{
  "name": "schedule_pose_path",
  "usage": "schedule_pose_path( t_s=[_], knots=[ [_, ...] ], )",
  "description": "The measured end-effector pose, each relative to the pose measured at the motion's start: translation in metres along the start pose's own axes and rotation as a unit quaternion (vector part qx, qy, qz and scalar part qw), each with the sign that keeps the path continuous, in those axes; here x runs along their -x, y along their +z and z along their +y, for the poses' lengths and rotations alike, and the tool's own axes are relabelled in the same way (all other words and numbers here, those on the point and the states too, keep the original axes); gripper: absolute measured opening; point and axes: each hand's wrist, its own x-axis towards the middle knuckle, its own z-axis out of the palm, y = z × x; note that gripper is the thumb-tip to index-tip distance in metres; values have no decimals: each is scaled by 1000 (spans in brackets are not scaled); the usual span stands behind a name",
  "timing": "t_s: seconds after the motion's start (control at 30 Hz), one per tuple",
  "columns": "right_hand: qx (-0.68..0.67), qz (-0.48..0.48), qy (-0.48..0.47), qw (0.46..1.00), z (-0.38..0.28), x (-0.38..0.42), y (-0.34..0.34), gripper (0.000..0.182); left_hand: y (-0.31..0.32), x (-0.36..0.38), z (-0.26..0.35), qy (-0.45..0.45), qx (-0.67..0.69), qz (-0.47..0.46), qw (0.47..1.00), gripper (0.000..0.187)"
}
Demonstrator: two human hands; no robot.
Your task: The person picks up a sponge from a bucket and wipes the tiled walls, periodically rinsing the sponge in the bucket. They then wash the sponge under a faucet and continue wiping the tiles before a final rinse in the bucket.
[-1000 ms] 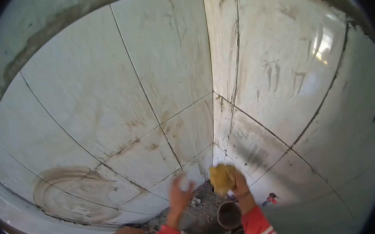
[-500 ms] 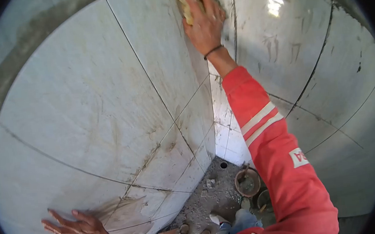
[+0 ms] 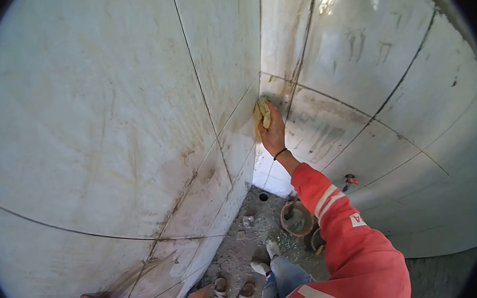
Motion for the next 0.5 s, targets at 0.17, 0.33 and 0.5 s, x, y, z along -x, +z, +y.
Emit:
schedule_pose_path(
  t_s=[0.17, 0.33, 0.5],
  knots=[
    [38, 103, -238, 965, -138, -131, -105, 66, -3, -5, 3, 6, 23, -6, 1000, 66],
    [348, 190, -406, 823, -254, -270, -180, 63, -2, -1, 3, 4, 16, 4, 1000, 64],
    [400, 113, -452, 789, -160, -250, -142, 32, 0, 2, 7, 35, 26, 5, 999, 65]
  ],
)
